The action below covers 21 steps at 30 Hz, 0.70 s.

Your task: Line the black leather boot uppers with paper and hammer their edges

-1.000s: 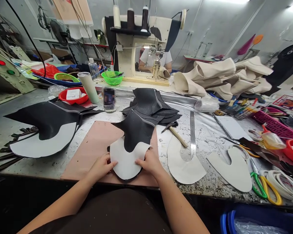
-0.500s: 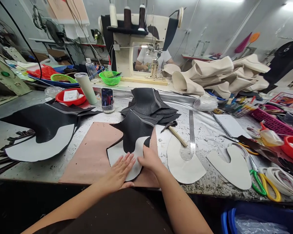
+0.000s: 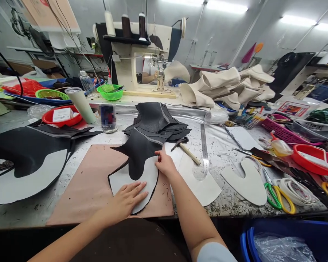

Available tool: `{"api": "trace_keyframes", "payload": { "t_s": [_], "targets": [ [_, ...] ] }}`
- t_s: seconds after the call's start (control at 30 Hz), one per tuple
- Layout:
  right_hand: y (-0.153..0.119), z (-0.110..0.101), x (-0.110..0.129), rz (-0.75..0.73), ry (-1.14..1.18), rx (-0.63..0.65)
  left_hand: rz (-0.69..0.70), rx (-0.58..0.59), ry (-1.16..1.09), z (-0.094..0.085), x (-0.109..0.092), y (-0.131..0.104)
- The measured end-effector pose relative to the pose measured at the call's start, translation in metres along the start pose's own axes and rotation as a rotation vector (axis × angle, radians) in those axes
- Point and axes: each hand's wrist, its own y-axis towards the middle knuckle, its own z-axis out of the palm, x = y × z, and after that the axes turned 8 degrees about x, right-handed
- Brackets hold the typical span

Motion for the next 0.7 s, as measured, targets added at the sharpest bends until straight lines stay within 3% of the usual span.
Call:
{"api": "trace_keyframes", "payload": {
  "t_s": [0.13, 0.3, 0.4, 0.47, 0.57, 0.7],
  "targets": [
    [-0.018, 0.016, 0.016, -0.082, -0.129, -0.082, -0.02, -0.127, -0.006, -0.001, -0.001, 0.008],
    [-0.041, 0.045, 0.018, -0.237, -0.509, 0.094, 0.009, -0.317, 0.045, 0.018, 0.008, 0.007],
    [-0.044, 0.048, 0.013, -0.209, -0.63, 0.157, -0.098, -0.436, 0.045, 0.024, 0.022, 0.002],
    [-0.043, 0.046, 0.012, -0.194, -0.642, 0.179, -0.198, -0.439, 0.086, 0.023, 0.031, -0.001],
    [-0.048, 0.044, 0.018, -0.246, -0.655, 0.12, -0.263, -0.348, 0.133, 0.017, 0.042, -0.002],
    [-0.071, 0.059, 0.034, -0.64, -0.654, 0.143, -0.304, -0.266, 0.134, 0.007, 0.051, -0.002]
  ]
}}
